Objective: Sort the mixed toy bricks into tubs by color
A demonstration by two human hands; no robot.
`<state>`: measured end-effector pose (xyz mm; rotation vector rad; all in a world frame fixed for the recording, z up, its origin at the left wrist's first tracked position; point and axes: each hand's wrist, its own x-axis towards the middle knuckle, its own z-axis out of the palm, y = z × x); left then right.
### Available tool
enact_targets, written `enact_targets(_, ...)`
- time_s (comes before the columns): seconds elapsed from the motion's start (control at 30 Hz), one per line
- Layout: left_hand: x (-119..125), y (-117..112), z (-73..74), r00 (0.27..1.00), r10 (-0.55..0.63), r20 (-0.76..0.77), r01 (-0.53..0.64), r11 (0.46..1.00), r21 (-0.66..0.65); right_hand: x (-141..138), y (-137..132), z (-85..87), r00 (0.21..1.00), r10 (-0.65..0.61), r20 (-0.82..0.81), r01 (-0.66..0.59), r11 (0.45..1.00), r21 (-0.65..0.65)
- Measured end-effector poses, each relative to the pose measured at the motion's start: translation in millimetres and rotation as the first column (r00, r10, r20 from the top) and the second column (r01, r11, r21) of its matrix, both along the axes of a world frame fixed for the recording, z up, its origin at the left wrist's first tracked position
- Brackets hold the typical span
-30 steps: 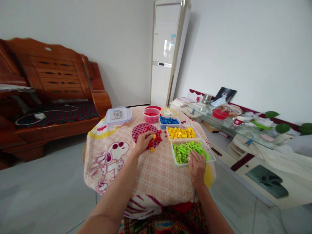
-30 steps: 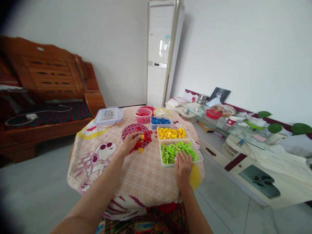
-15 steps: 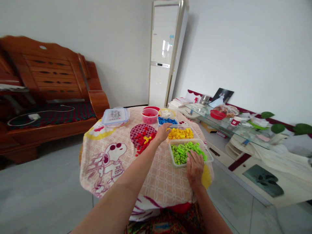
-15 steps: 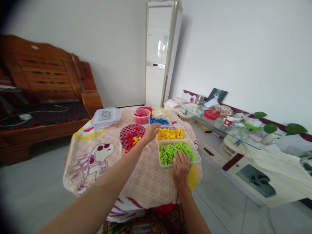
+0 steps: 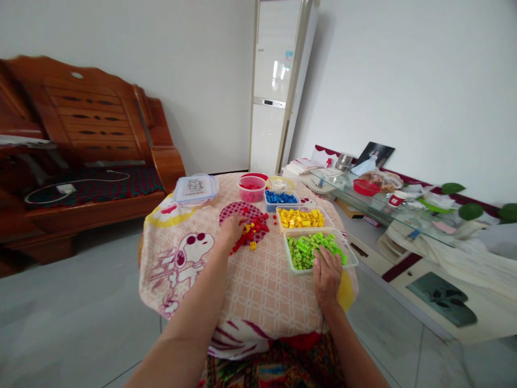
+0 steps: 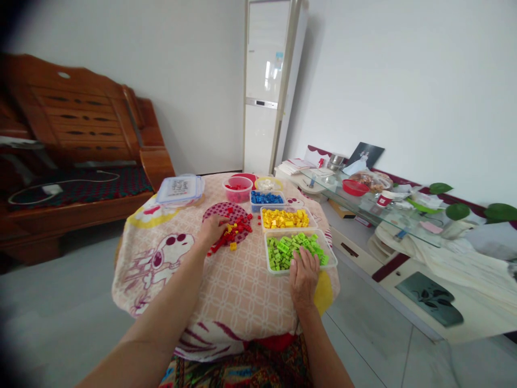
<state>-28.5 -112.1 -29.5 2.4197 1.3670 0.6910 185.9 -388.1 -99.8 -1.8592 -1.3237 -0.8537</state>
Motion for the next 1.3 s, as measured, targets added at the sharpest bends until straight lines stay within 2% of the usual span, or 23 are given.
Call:
enact_targets(0.1, 6, -1, -1.4, 0.993, -0.009, -0.121, 0.008, 1.000, -0.008, 0, 0, -0.2, 1.000, -0.003, 0.005, 0.003, 1.000, -0.001)
enact_targets(0.2, 9, 1, 1.5, 0.991, -0.022, -0.133, 0.017, 0.999, -0.036, 0, 1, -0.4, 1.000, -0.013, 0.005, 0.013, 1.000, -0.005)
enact_targets(0.4, 9, 0, 3.1, 0.998, 0.014, -0.055, -0.017, 0.998, -0.061, -1, 1, 1.1, 1.000, -0.005, -0.003, 0.005, 1.000, 0.009)
enact_targets(0.53, 18, 0, 9.1, 0.991, 0.051, 0.123, -0.046, 0.998, -0.044, -1, 1, 2.3, 1.000, -0.009, 0.012, 0.009, 1.000, 0.016)
enact_targets(0.63, 42, -6, 19.5, 0.949, -0.057, 0.310, 0.079, 0.995, -0.061, -2, 1, 2.8, 1.000, -0.011, 0.018, 0.011, 1.000, 0.019)
enact_targets(0.73, 79, -22, 30.3, 0.886, -0.188, 0.423, 0.226, 0.973, -0.042, -2, 1, 2.8, 1.000, -0.008, 0.014, 0.008, 1.000, 0.009)
enact_targets(0.83, 115, -35, 39.1, 0.861, -0.298, 0.413, 0.342, 0.939, -0.036, -1, 1, 1.6, 1.000, -0.008, 0.007, 0.008, 1.000, 0.011)
enact_targets(0.93, 130, -38, 45.9, 0.853, -0.359, 0.380, 0.390, 0.921, -0.006, -1, 1, 0.2, 1.000, -0.011, 0.014, 0.011, 1.000, 0.023)
enact_targets(1.0, 123, -33, 48.5, 0.846, -0.359, 0.393, 0.382, 0.924, 0.023, -1, 1, -0.1, 1.000, -0.013, 0.021, 0.012, 1.000, 0.025)
enact_targets(1.1, 93, -18, 47.4, 0.850, -0.310, 0.427, 0.324, 0.945, 0.041, -1, 1, 0.3, 1.000, -0.013, 0.019, 0.012, 1.000, 0.028)
enact_targets(1.2, 53, -4, 39.4, 0.889, -0.212, 0.405, 0.220, 0.975, 0.027, -1, 1, 0.0, 1.000, -0.007, 0.001, 0.007, 1.000, 0.025)
enact_targets(1.3, 21, 4, 26.1, 0.949, -0.079, 0.304, 0.085, 0.996, -0.005, 1, 0, -1.6, 1.000, 0.001, -0.001, -0.001, 1.000, 0.006)
